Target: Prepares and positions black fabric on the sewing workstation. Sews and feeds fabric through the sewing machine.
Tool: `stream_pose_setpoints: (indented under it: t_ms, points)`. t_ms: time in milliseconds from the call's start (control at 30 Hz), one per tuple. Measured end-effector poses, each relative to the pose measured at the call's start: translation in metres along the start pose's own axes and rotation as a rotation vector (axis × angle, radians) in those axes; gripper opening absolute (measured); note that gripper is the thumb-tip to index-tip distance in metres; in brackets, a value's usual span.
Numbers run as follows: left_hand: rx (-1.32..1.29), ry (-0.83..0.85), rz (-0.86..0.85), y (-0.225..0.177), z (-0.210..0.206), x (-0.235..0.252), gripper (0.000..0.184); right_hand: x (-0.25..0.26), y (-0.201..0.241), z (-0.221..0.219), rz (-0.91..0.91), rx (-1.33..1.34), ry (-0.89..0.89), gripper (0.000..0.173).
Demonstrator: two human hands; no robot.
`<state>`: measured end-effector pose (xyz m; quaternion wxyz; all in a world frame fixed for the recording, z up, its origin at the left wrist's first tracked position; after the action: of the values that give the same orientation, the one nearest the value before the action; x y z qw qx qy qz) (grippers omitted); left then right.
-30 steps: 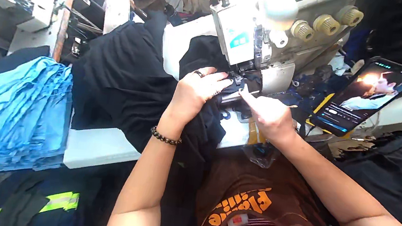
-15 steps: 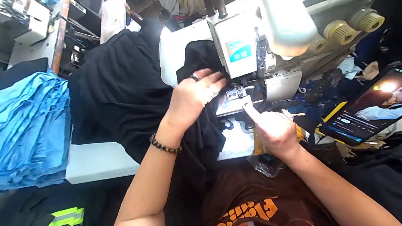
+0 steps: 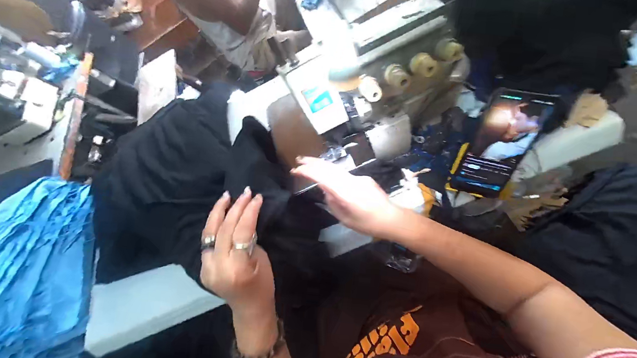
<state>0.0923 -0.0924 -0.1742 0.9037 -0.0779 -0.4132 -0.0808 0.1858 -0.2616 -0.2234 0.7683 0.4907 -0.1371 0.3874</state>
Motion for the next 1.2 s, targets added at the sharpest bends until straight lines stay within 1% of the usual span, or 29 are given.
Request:
stream_pose_setpoints:
  t_ms: [33,100,167,233,267,300,333,400,433,467,500,533,567,600,633,667,700,733,767,800,867,933,967,1033,1067,1100,1167,1200]
  points:
    - [-0.035,-0.022,0.007,-0.012,0.004,-0.007,0.034,-0.002,0.001,-0.002,0.006,0.002,0.026,0.043]
    - [-0.098,-0.009,0.035,-0.031,0.001,-0.020,0.031,-0.015,-0.002,0.002,0.034,-0.067,0.001,0.031]
    - [-0.149,0.088,0.071,-0.042,-0.016,-0.036,0.028,-0.031,-0.014,0.015,-0.015,-0.226,-0.020,0.024]
    - [-0.224,0.205,0.091,-0.049,-0.038,-0.054,0.025,-0.042,-0.031,0.030,-0.147,-0.374,0.007,0.027]
    - [-0.273,0.225,0.096,-0.050,-0.042,-0.060,0.022,-0.046,-0.038,0.034,-0.188,-0.420,0.012,0.029]
    - [-0.338,0.216,0.113,-0.048,-0.039,-0.061,0.020,-0.050,-0.042,0.034,-0.207,-0.436,0.017,0.031]
    - [-0.403,0.187,0.152,-0.042,-0.026,-0.057,0.019,-0.052,-0.043,0.033,-0.212,-0.435,0.023,0.031]
    - [-0.452,0.015,0.244,-0.011,0.023,-0.041,0.017,-0.057,-0.044,0.027,-0.218,-0.404,0.044,0.028]
    - [-0.414,-0.106,0.298,0.012,0.054,-0.034,0.018,-0.060,-0.045,0.023,-0.217,-0.394,0.060,0.025]
    - [-0.325,-0.229,0.382,0.039,0.085,-0.030,0.021,-0.063,-0.049,0.020,-0.224,-0.381,0.093,0.023]
    - [-0.173,-0.332,0.514,0.065,0.117,-0.027,0.025,-0.066,-0.054,0.016,-0.244,-0.380,0.138,0.023]
    - [0.025,-0.377,0.674,0.087,0.146,-0.024,0.032,-0.070,-0.061,0.013,-0.273,-0.386,0.185,0.023]
    - [0.228,-0.344,0.806,0.108,0.171,-0.022,0.038,-0.074,-0.068,0.008,-0.313,-0.396,0.235,0.023]
    - [0.412,-0.266,0.862,0.135,0.189,-0.028,0.043,-0.077,-0.073,0.004,-0.369,-0.415,0.287,0.021]
    - [0.502,-0.189,0.887,0.160,0.201,-0.037,0.049,-0.079,-0.076,0.000,-0.415,-0.454,0.320,0.017]
    - [0.520,-0.117,0.923,0.179,0.206,-0.045,0.056,-0.078,-0.076,-0.002,-0.444,-0.502,0.336,0.017]
    - [0.497,-0.068,0.950,0.182,0.207,-0.045,0.061,-0.076,-0.074,-0.003,-0.473,-0.544,0.356,0.019]
    - [0.455,-0.046,0.934,0.174,0.201,-0.038,0.061,-0.072,-0.073,-0.003,-0.519,-0.582,0.400,0.022]
    - [0.392,-0.024,0.868,0.162,0.190,-0.030,0.058,-0.069,-0.072,-0.003,-0.576,-0.610,0.455,0.026]
    - [0.308,0.024,0.777,0.152,0.172,-0.024,0.051,-0.066,-0.072,-0.003,-0.623,-0.629,0.498,0.030]
    - [0.161,0.196,0.572,0.134,0.123,-0.016,0.036,-0.063,-0.074,-0.002,-0.689,-0.630,0.544,0.039]
    - [0.037,0.349,0.404,0.112,0.069,-0.006,0.025,-0.065,-0.079,-0.003,-0.678,-0.637,0.493,0.043]
    - [0.000,0.417,0.360,0.103,0.042,0.005,0.022,-0.067,-0.080,-0.003,-0.630,-0.653,0.429,0.042]
    - [-0.013,0.541,0.336,0.103,-0.015,0.029,0.022,-0.074,-0.078,-0.002,-0.451,-0.671,0.234,0.037]
    - [-0.002,0.596,0.336,0.106,-0.044,0.039,0.025,-0.077,-0.076,-0.002,-0.370,-0.679,0.140,0.034]
    - [0.022,0.646,0.350,0.110,-0.072,0.048,0.032,-0.078,-0.076,-0.001,-0.322,-0.686,0.077,0.032]
    - [0.092,0.749,0.409,0.117,-0.123,0.059,0.046,-0.079,-0.075,0.000,-0.296,-0.690,0.029,0.030]
    - [0.124,0.799,0.442,0.118,-0.144,0.063,0.047,-0.079,-0.075,0.000,-0.296,-0.691,0.020,0.030]
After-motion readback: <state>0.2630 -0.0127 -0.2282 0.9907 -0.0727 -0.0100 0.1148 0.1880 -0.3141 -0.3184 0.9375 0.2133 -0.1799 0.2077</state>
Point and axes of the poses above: each hand's wrist, its own x-axis towards the middle knuckle, its own z-axis out of the back of the hand, y = z × x, the point moved 5 cm from there along x, towards the middle knuckle, and after that the axes turned 2 degrees about -z, right-handed, at the moved point
